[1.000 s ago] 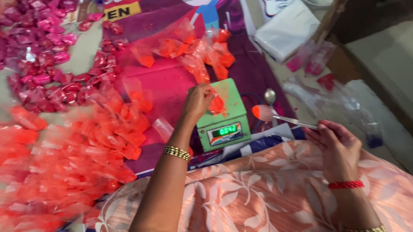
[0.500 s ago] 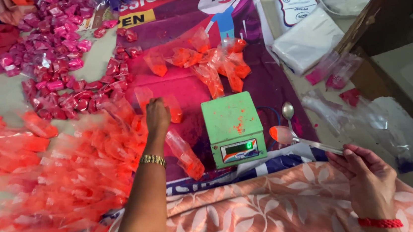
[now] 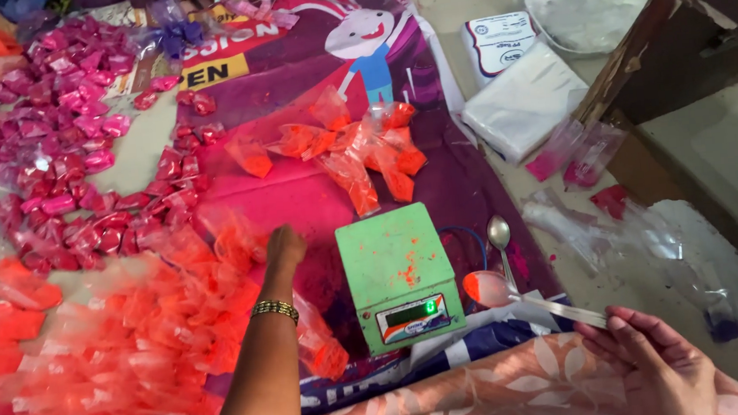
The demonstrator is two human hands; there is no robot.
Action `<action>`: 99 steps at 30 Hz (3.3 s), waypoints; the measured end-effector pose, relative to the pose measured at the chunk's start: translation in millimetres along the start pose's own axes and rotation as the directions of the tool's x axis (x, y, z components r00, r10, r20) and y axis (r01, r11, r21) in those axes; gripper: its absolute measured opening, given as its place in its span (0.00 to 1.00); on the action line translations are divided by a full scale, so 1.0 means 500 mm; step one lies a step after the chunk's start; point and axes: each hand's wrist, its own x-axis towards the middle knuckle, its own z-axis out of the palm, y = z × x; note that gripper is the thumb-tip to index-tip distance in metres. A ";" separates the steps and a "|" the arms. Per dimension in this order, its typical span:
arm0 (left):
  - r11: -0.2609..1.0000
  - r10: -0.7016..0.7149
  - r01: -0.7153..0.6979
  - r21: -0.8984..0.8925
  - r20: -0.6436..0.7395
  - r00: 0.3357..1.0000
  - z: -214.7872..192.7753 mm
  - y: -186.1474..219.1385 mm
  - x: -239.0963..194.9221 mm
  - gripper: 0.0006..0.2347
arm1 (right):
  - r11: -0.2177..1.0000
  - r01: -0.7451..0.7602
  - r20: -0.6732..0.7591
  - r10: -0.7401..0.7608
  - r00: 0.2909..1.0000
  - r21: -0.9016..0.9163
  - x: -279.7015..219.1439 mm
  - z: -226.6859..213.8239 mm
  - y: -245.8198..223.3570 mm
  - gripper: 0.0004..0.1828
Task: Weighing red powder into small plastic bags using a scale and a spoon.
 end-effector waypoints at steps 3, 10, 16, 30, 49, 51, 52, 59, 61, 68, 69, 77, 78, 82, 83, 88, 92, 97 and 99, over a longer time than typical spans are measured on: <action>0.961 0.196 -0.222 -0.167 -0.159 0.968 -0.038 0.163 0.075 0.08 | 0.999 0.001 0.049 -0.004 0.999 0.048 0.012 -0.020 0.030 0.14; 0.958 0.239 -0.226 -0.175 0.056 0.969 -0.164 0.548 0.067 0.13 | 0.996 -0.012 0.026 0.010 1.000 0.092 0.006 -0.036 0.039 0.14; 0.993 0.010 -0.035 -0.115 -0.213 0.977 0.005 0.499 0.124 0.14 | 0.991 0.022 -0.037 -0.017 0.999 0.135 0.000 -0.022 0.059 0.13; 0.997 0.008 -0.018 -0.069 -0.142 0.990 -0.091 0.516 0.068 0.07 | 0.981 -0.143 -0.092 0.155 0.984 0.130 -0.057 0.075 -0.040 0.13; 0.909 0.416 -0.400 0.118 -0.307 0.856 -0.415 0.422 0.022 0.14 | 0.994 -0.095 -0.076 0.100 0.992 0.062 -0.048 0.067 -0.031 0.11; 0.868 0.494 -0.472 0.150 -0.333 0.803 -0.462 0.398 0.005 0.10 | 0.998 -0.041 -0.064 0.044 0.997 0.043 -0.046 0.063 -0.029 0.10; 0.873 0.487 -0.462 0.156 -0.335 0.807 -0.443 0.365 0.000 0.10 | 0.998 -0.046 -0.053 0.049 0.997 0.042 -0.047 0.067 -0.032 0.10; 0.984 0.125 -0.140 0.111 0.132 0.983 -0.313 0.239 -0.080 0.28 | 0.999 -0.030 -0.031 0.031 0.999 0.021 -0.038 0.061 -0.026 0.10; 0.998 0.024 -0.034 0.053 0.183 0.983 -0.288 0.215 -0.079 0.31 | 1.000 -0.030 -0.046 0.030 0.999 -0.006 -0.040 0.061 -0.026 0.10; 0.976 0.154 -0.175 0.127 0.162 0.975 -0.326 0.167 -0.029 0.23 | 0.999 -0.035 -0.055 0.034 0.998 -0.021 -0.029 0.054 -0.023 0.09; 0.960 0.199 -0.234 0.157 0.207 0.958 -0.353 0.178 -0.032 0.22 | 0.999 -0.038 -0.050 0.037 0.998 -0.030 -0.029 0.052 -0.022 0.09; 0.985 0.163 -0.173 0.025 0.222 0.961 -0.247 0.153 -0.058 0.22 | 1.000 -0.001 -0.037 0.002 0.999 0.018 -0.036 0.056 -0.026 0.10; 0.988 0.149 -0.152 0.004 0.165 0.975 -0.247 0.162 -0.059 0.19 | 1.000 -0.012 -0.039 0.013 0.999 0.025 -0.036 0.054 -0.023 0.10; 0.986 0.159 -0.165 0.027 0.141 0.977 -0.431 0.325 -0.119 0.20 | 0.999 -0.004 -0.020 0.005 1.000 0.042 -0.042 0.072 -0.033 0.09; 0.984 0.168 -0.174 0.028 0.160 0.973 -0.469 0.363 -0.139 0.19 | 0.999 -0.013 -0.006 0.014 1.000 0.033 -0.046 0.079 -0.039 0.10; 0.969 0.247 -0.248 -0.013 0.166 0.955 -0.509 0.469 -0.197 0.17 | 1.000 -0.026 0.004 0.026 1.000 -0.003 -0.053 0.097 -0.060 0.10; 0.959 0.281 -0.258 -0.120 0.256 0.925 -0.502 0.527 -0.234 0.16 | 1.000 -0.005 0.003 0.005 1.000 -0.017 -0.051 0.095 -0.059 0.10; 0.934 0.354 -0.329 -0.138 0.258 0.899 -0.454 0.553 -0.254 0.15 | 1.000 0.009 0.024 -0.010 1.000 0.006 -0.027 0.077 -0.037 0.11; 0.918 0.395 -0.383 -0.098 0.220 0.892 -0.416 0.541 -0.252 0.13 | 1.000 0.018 0.054 -0.019 0.998 0.020 -0.018 0.064 -0.027 0.11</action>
